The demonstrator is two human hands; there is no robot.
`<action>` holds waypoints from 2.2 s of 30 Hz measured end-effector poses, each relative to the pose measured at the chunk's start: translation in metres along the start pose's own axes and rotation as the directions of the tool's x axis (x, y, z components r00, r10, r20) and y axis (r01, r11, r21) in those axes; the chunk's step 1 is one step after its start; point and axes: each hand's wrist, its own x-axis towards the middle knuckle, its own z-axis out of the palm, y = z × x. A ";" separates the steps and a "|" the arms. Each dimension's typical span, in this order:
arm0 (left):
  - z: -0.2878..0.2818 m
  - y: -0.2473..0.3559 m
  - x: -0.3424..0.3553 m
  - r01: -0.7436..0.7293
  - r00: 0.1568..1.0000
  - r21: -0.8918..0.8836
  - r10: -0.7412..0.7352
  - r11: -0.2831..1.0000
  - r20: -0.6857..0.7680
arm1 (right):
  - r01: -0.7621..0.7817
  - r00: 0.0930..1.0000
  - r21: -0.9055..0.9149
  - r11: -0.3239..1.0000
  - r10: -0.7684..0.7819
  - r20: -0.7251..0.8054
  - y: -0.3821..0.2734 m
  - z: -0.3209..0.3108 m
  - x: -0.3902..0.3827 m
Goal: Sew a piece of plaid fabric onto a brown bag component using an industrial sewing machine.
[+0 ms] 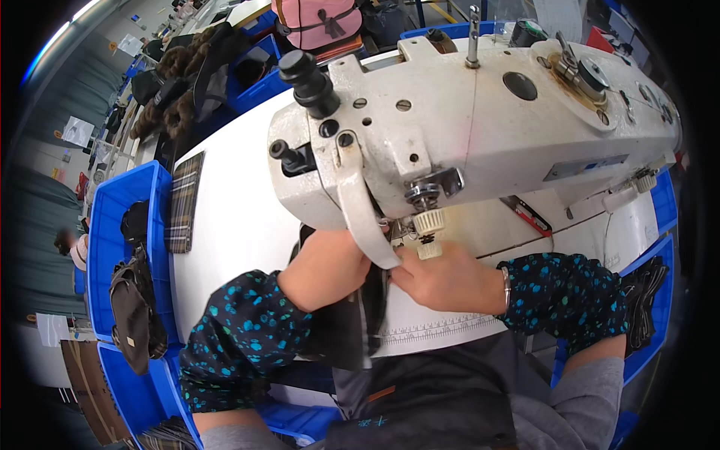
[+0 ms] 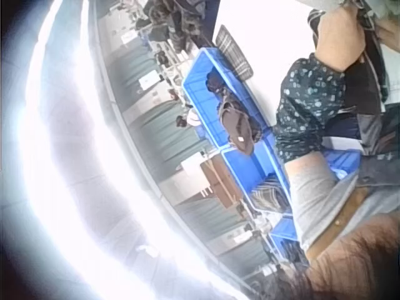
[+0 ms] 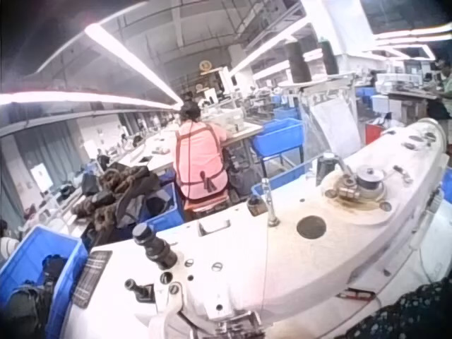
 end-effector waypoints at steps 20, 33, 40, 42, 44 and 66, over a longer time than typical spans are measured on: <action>0.031 -0.017 -0.011 0.254 0.951 -0.218 -0.284 0.942 -0.123 | -0.365 0.928 0.612 0.702 0.324 0.182 0.049 -0.012 -0.002; 0.029 0.005 -0.003 0.253 0.951 0.164 -0.214 0.953 -0.223 | 0.288 0.956 -0.101 0.952 -0.293 -0.034 -0.017 0.006 0.008; 0.036 0.008 -0.009 0.129 0.963 0.340 -0.036 0.932 -0.268 | 0.278 0.959 -0.081 0.957 -0.272 0.073 -0.023 -0.007 0.005; 0.036 0.015 -0.009 0.129 0.964 0.348 -0.035 0.929 -0.263 | 0.290 0.954 -0.118 0.950 -0.278 0.109 -0.025 -0.012 0.004; 0.037 0.018 -0.009 0.132 0.965 0.352 -0.039 0.927 -0.258 | 0.270 0.957 -0.107 0.957 -0.254 0.141 -0.026 -0.013 0.003; 0.045 0.017 -0.008 0.148 0.960 0.278 -0.070 0.949 -0.271 | 0.229 0.968 -0.129 0.965 -0.212 0.138 -0.021 -0.017 0.002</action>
